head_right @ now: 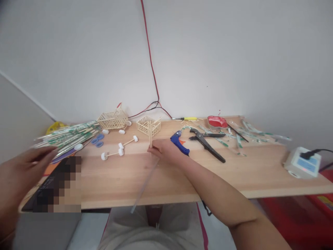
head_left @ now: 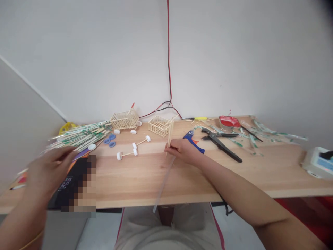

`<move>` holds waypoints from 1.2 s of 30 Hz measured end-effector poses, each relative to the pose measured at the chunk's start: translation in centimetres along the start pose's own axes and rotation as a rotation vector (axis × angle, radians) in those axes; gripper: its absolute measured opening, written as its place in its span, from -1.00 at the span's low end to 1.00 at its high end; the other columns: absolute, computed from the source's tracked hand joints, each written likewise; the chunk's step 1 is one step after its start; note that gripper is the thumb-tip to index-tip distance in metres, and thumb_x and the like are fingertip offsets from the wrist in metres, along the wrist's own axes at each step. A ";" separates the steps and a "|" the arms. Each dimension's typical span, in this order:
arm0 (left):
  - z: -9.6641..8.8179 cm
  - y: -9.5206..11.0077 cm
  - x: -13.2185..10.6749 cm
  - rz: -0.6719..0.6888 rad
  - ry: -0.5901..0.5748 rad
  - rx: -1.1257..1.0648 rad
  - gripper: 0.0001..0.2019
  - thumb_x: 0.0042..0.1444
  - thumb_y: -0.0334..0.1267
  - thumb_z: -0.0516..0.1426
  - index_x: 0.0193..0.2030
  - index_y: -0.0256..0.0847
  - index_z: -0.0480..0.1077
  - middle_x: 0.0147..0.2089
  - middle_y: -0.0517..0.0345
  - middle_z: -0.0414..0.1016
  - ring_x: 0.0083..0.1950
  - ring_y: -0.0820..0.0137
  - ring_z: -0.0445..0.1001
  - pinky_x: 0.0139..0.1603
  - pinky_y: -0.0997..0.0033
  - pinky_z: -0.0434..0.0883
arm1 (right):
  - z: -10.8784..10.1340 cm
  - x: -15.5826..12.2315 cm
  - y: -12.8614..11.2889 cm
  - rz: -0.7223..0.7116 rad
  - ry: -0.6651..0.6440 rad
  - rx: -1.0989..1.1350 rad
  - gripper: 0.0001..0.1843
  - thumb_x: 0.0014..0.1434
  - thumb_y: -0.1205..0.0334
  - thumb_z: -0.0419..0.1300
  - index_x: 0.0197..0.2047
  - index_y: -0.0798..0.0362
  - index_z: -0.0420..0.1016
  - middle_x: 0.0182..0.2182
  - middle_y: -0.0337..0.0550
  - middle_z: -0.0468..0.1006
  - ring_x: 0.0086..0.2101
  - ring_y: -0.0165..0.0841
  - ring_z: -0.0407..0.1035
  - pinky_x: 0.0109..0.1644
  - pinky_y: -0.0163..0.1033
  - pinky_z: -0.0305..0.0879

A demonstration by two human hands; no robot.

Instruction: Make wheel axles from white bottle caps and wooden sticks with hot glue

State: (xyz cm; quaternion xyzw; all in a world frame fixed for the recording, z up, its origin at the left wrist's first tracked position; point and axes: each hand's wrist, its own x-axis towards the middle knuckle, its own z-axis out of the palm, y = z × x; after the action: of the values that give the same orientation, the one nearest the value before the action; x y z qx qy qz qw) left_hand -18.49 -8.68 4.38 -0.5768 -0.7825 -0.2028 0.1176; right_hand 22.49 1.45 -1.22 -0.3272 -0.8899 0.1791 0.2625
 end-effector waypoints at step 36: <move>11.5 22.2 -3.8 0.299 -0.629 -0.969 -0.88 -0.10 -0.36 0.17 -0.35 -0.25 0.39 -0.46 0.26 0.45 -0.43 0.50 0.39 -0.44 0.56 0.28 | 1.2 0.0 0.6 0.097 -0.042 0.064 -0.76 0.14 0.10 0.18 -0.40 0.10 0.50 -0.55 -0.27 0.45 -0.51 -0.47 0.23 -0.42 -0.37 0.05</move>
State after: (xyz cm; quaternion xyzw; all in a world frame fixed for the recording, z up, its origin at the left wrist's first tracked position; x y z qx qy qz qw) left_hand 4.33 -1.14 -3.40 -0.7011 -0.5084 -0.3373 -0.3691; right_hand 22.04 1.72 -2.47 -0.3577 -0.8721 0.2270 0.2450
